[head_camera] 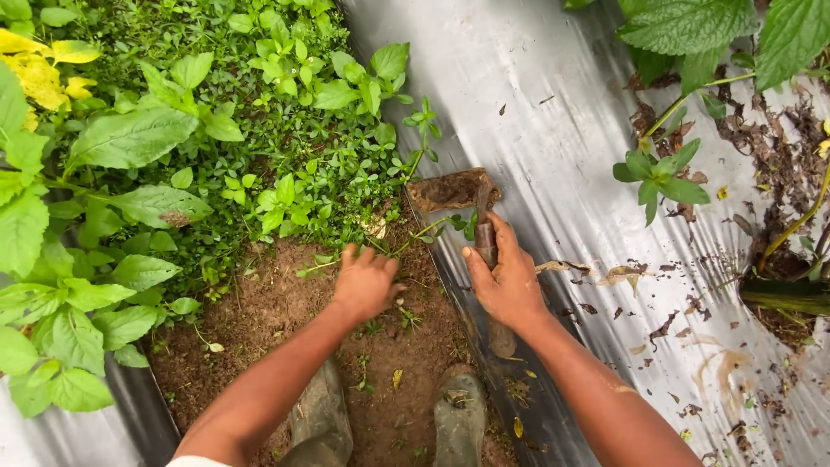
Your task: The person uses a hand hoe to loosen the soil and remove weeds growing between rows of plants in a greenhouse. They repeatedly scrape the ground with the tool and pull out the uprooted weeds by hand, discarding them onto the plastic sheeting.
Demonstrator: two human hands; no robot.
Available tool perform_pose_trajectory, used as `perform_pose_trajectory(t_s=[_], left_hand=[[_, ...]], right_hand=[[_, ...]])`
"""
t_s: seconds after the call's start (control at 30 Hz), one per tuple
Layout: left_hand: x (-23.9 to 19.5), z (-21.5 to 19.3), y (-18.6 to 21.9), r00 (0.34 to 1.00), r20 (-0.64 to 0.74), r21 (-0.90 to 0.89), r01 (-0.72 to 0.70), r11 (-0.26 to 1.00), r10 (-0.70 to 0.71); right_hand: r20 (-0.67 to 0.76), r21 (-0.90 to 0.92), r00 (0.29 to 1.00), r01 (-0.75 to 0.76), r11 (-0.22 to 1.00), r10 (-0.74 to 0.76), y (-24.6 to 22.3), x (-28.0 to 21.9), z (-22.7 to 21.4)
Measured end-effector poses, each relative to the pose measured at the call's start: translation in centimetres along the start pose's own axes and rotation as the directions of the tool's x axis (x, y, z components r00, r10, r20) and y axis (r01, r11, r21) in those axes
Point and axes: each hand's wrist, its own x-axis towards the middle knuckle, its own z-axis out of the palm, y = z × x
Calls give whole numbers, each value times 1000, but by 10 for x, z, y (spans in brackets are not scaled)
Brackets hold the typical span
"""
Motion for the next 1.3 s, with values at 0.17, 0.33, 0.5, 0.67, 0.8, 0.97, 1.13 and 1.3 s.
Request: perform_pose_trajectory(t_s=[0.17, 0.33, 0.5, 0.67, 0.8, 0.97, 1.13, 1.3], left_hand=[[44, 40, 25, 969, -142, 89, -190, 978, 201], [38, 48, 14, 952, -200, 156, -205, 966, 234], [13, 36, -55, 972, -8, -6, 234, 972, -234], [25, 12, -69, 940, -88, -178, 310, 934, -329], [66, 36, -63, 952, 49, -92, 304, 948, -301], [73, 49, -65, 946, 30, -81, 325, 942, -323], [50, 29, -66, 957, -30, -62, 287, 956, -289], [30, 30, -70, 963, -113, -92, 234, 968, -244]], right_hand=[[14, -17, 1000, 19, 1000, -19, -19, 0, 5], [-8, -3, 1000, -5, 1000, 5, -6, -3, 1], [-46, 49, 998, -46, 998, 48, 2, -3, -1], [-37, 13, 999, -39, 999, 40, -10, 3, 9], [5, 7, 999, -45, 999, 45, -16, 1, 14], [-13, -9, 998, -69, 998, 69, -18, -4, 16], [-27, -6, 997, -76, 997, 76, -17, -4, 13], [-37, 0, 995, -93, 996, 93, -18, -3, 10]])
